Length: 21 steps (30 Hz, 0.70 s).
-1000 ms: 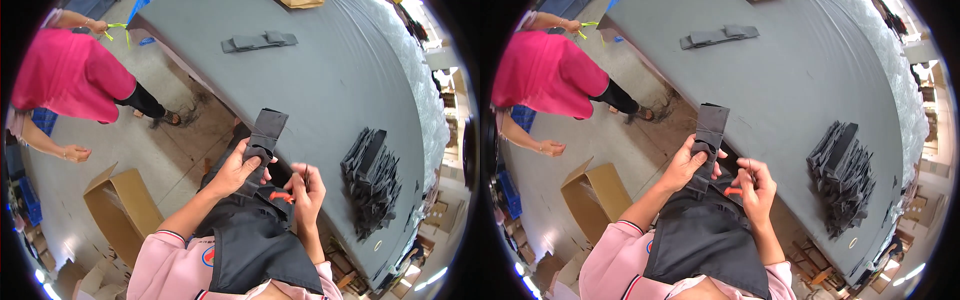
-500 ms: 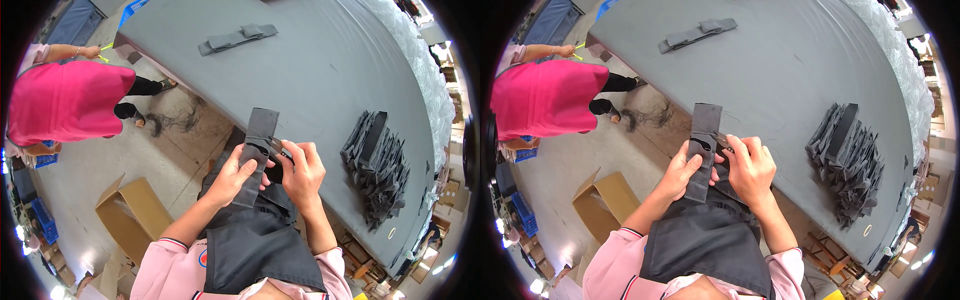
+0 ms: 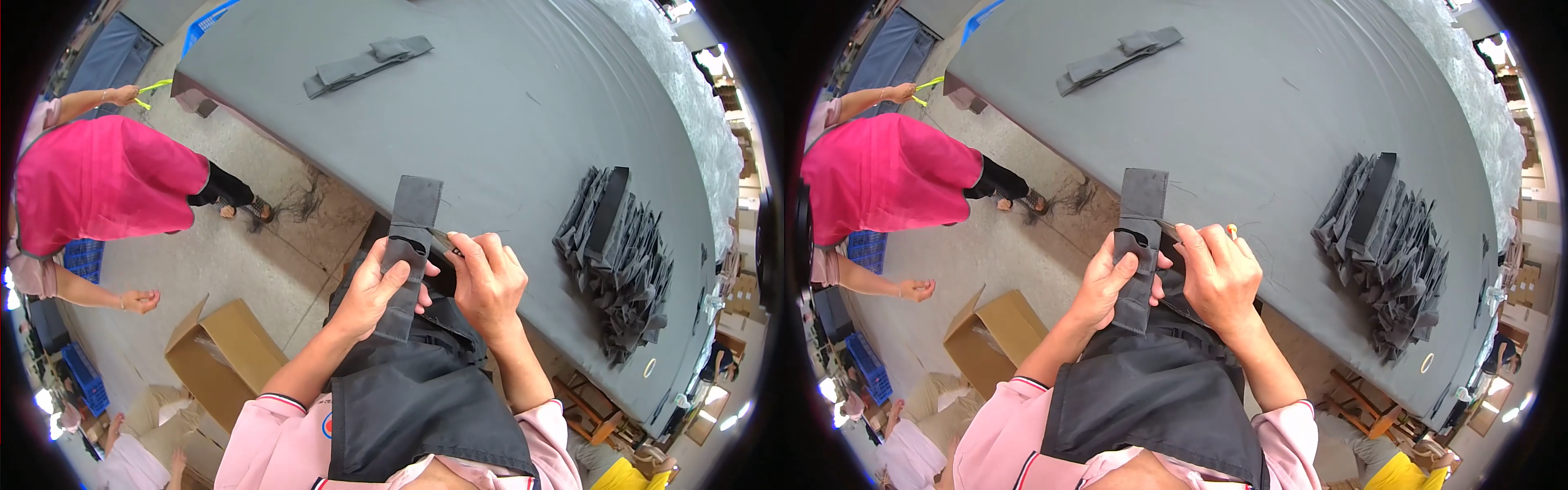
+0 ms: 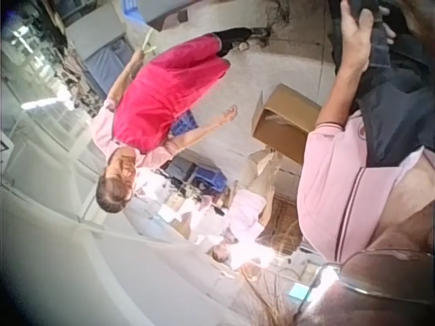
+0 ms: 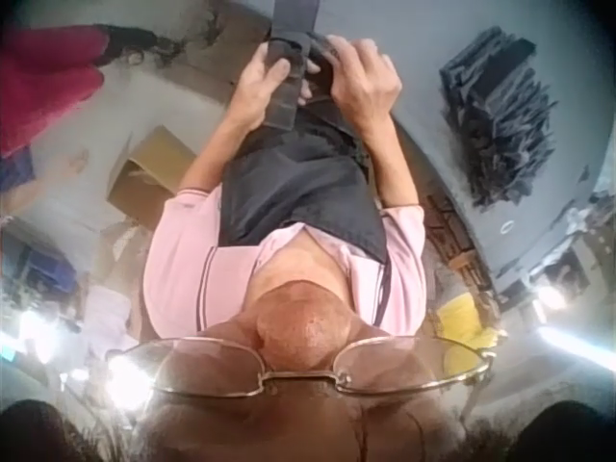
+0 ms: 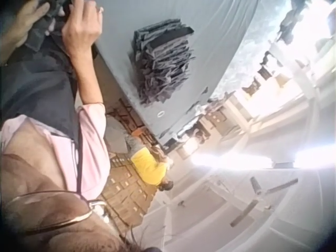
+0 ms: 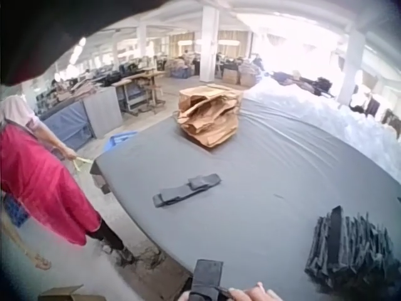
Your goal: Trimming or cleaning small black fabric pieces with a clipper in a workshop.
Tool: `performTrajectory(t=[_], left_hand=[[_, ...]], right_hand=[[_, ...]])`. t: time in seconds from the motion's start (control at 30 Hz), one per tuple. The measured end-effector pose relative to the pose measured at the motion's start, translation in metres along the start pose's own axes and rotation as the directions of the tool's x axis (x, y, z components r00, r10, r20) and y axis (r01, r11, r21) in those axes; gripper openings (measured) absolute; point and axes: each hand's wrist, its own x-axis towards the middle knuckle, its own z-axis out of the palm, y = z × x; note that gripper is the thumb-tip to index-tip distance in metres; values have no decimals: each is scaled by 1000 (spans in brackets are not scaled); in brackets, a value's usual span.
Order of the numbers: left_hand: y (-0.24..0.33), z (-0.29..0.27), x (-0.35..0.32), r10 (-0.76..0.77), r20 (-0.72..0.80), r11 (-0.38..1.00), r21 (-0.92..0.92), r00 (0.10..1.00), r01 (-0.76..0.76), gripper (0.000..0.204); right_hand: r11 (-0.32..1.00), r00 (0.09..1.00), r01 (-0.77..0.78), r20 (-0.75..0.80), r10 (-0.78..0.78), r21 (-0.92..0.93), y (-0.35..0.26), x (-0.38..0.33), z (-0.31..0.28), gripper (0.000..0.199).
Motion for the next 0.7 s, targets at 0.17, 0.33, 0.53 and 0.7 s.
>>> performTrajectory(t=[0.17, 0.33, 0.53, 0.7], left_hand=[[0, 3, 2, -3, 13, 1000, -6, 1000, 3, 34], [2, 4, 2, -27, 15, 1000, -2, 1000, 27, 35], [-4, 3, 4, -13, 16, 992, 124, 1000, 11, 47], [-7, 4, 1, 9, 28, 974, 227, 1000, -15, 57]], right_hand=[[923, 967, -240, -14, 256, 300, -3, -9, 3, 25], [953, 976, -218, 33, 216, 210, 0, -6, 4, 27], [926, 976, -195, -31, 216, 322, 1, -5, 1, 30], [964, 995, -93, -14, 100, 247, 4, -6, 8, 37]])
